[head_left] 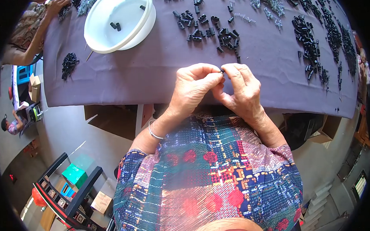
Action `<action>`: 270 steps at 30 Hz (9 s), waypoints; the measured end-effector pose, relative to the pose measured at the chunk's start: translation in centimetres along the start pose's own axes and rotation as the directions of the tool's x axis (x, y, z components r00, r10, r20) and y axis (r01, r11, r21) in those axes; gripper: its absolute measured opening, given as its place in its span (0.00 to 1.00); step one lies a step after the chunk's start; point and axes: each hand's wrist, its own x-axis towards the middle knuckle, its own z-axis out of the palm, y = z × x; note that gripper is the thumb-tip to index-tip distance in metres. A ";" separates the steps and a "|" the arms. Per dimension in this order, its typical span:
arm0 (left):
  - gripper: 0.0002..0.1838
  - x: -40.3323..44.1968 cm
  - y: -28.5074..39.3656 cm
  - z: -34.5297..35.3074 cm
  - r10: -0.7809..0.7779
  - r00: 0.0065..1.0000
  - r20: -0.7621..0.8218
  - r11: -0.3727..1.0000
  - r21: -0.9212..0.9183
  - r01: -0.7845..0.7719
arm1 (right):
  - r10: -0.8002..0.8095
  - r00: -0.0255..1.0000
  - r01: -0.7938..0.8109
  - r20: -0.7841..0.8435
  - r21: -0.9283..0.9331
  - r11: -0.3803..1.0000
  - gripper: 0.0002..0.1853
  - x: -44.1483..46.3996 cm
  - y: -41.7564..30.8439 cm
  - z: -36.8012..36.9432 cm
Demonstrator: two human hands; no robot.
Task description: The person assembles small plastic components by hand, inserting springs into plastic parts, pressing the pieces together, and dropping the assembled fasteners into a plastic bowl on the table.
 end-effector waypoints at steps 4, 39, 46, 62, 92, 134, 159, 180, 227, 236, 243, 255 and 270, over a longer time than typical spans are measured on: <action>0.06 0.1 0.4 0.1 -0.061 0.998 0.016 0.996 0.072 0.059 | -0.004 0.999 0.006 0.039 -0.068 0.998 0.23 0.3 -0.2 -0.5; 0.11 0.2 0.5 -0.6 -0.128 0.984 0.126 0.988 0.099 0.116 | -0.106 0.990 0.105 -0.095 -0.012 0.994 0.14 0.1 1.6 0.3; 0.08 -1.1 1.7 -0.3 -0.043 0.998 0.051 0.970 0.242 0.030 | 0.059 0.996 -0.073 0.064 0.245 0.967 0.19 0.1 1.4 -1.5; 0.11 3.4 11.1 -9.5 0.854 0.440 0.276 -0.285 0.957 -0.046 | 0.026 0.985 0.007 0.172 -0.191 0.981 0.11 4.3 4.4 1.0; 0.11 -0.1 1.1 -4.3 0.486 0.805 0.339 0.374 0.752 -0.542 | -0.311 0.901 0.293 0.302 0.106 0.950 0.13 -0.8 1.8 -1.0; 0.10 2.2 1.6 -2.7 0.105 0.994 -0.001 0.994 0.024 -0.105 | 0.320 0.944 -0.329 0.077 0.211 0.920 0.08 5.8 5.5 -3.1; 0.11 -0.1 1.2 -1.1 0.060 0.998 -0.012 0.996 0.066 -0.059 | 0.060 0.993 -0.080 0.100 0.211 0.974 0.12 3.3 -0.1 -3.1; 0.12 -1.0 1.9 -1.1 -0.240 0.952 0.188 0.949 -0.162 0.271 | 0.039 0.987 -0.089 0.159 0.326 0.941 0.14 2.4 -0.8 -3.7; 0.11 -0.3 1.2 -0.1 0.054 0.998 0.027 0.998 -0.030 -0.053 | 0.437 0.897 -0.414 0.071 0.482 0.772 0.10 2.7 -1.6 -3.1; 0.09 -0.9 0.9 0.5 0.119 0.992 -0.044 0.985 0.130 -0.113 | 0.373 0.926 -0.363 0.061 0.414 0.835 0.11 2.4 -1.4 -2.7; 0.09 -0.8 0.3 0.5 0.157 0.987 -0.035 0.975 0.162 -0.150 | 0.484 0.869 -0.472 0.101 0.460 0.752 0.08 2.1 -1.8 -2.2; 0.09 -0.7 -0.7 0.4 0.162 0.982 -0.093 0.977 0.154 -0.146 | 0.553 0.821 -0.529 0.144 0.557 0.640 0.06 1.8 -1.8 -1.2; 0.09 -0.2 -1.2 0.7 0.147 0.974 -0.171 0.983 0.137 -0.124 | 0.551 0.820 -0.545 0.156 0.509 0.666 0.06 1.5 -1.1 -0.5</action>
